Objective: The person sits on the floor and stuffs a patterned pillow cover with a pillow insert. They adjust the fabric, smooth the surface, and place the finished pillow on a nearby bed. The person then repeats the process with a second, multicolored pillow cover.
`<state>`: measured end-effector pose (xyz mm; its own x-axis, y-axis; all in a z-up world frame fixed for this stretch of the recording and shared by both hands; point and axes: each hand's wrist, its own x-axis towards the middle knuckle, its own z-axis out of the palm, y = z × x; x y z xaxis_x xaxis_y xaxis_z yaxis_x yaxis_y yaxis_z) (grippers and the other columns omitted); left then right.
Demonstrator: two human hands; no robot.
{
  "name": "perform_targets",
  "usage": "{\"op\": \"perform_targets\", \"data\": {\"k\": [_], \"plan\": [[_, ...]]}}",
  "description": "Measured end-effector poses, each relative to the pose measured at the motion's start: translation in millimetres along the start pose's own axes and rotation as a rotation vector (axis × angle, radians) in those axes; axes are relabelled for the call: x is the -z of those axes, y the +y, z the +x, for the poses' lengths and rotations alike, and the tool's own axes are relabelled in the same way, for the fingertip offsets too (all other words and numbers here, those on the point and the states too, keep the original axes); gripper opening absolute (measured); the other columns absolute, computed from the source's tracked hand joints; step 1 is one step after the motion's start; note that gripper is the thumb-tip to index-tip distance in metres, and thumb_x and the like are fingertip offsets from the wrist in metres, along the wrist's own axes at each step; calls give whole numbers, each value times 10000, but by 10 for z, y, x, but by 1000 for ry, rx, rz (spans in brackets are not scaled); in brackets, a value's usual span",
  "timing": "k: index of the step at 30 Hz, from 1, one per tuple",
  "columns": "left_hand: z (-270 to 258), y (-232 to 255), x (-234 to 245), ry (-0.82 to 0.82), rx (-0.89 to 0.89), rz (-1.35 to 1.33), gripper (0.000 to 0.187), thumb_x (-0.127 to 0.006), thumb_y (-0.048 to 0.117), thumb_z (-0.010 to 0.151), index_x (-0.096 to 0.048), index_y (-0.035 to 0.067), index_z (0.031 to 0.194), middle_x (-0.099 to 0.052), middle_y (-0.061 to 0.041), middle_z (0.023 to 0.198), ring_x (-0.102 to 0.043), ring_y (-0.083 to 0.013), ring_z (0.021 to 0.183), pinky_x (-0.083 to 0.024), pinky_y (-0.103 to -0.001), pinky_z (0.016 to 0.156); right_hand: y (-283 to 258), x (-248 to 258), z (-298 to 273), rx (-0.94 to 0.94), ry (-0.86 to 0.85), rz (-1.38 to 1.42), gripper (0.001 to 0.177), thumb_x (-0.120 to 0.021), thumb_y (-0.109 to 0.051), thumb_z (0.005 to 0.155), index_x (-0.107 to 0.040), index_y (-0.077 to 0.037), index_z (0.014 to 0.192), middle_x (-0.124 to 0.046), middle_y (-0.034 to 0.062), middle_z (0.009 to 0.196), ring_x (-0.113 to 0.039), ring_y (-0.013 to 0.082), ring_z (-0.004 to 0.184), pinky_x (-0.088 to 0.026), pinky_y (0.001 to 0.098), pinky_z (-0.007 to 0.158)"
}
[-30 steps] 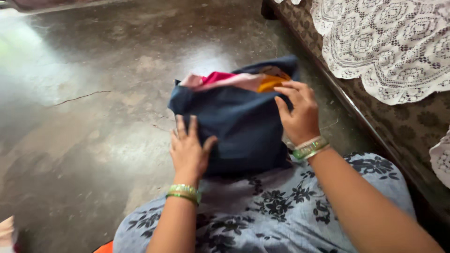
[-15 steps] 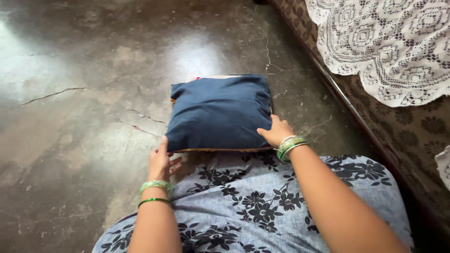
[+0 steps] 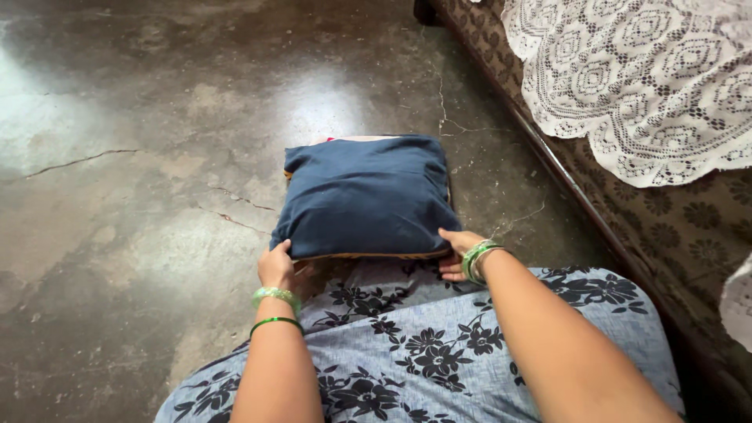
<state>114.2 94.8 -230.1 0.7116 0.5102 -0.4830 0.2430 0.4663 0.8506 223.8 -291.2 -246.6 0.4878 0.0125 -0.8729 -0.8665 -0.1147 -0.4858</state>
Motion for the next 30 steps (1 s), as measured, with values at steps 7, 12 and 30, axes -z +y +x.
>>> {"op": "perform_targets", "data": {"k": [7, 12, 30], "plan": [[-38, 212, 47, 66, 37, 262, 602, -655, 562, 925, -643, -4, 1127, -670, -169, 1006, -677, -360, 730, -546, -463, 519, 73, -147, 172, 29, -11, 89, 607, -610, -665, 926, -607, -72, 1058, -612, 94, 839, -630, 241, 723, -562, 382, 639], [123, 69, 52, 79, -88, 438, 579, -591, 500, 992, -650, -67, 1095, -657, -196, 822, -644, -323, 578, -484, -445, 436, 55, -238, 382, 133, 116, 290, 568, -587, -639, 942, -627, -73, 971, -601, 82, 731, -572, 210, 552, -475, 326, 447], [-2218, 2304, -491, -278, -561, -367, 249, -598, 260, 1036, -536, 122, 839, -533, 14, 628, -480, -99, 463, -361, -259, 399, -935, 3, -2606, 960, -321, 759, 188, -721, -260, 976, -598, -150, 886, -600, -32, 685, -581, 88, 523, -463, 230, 432]]}}
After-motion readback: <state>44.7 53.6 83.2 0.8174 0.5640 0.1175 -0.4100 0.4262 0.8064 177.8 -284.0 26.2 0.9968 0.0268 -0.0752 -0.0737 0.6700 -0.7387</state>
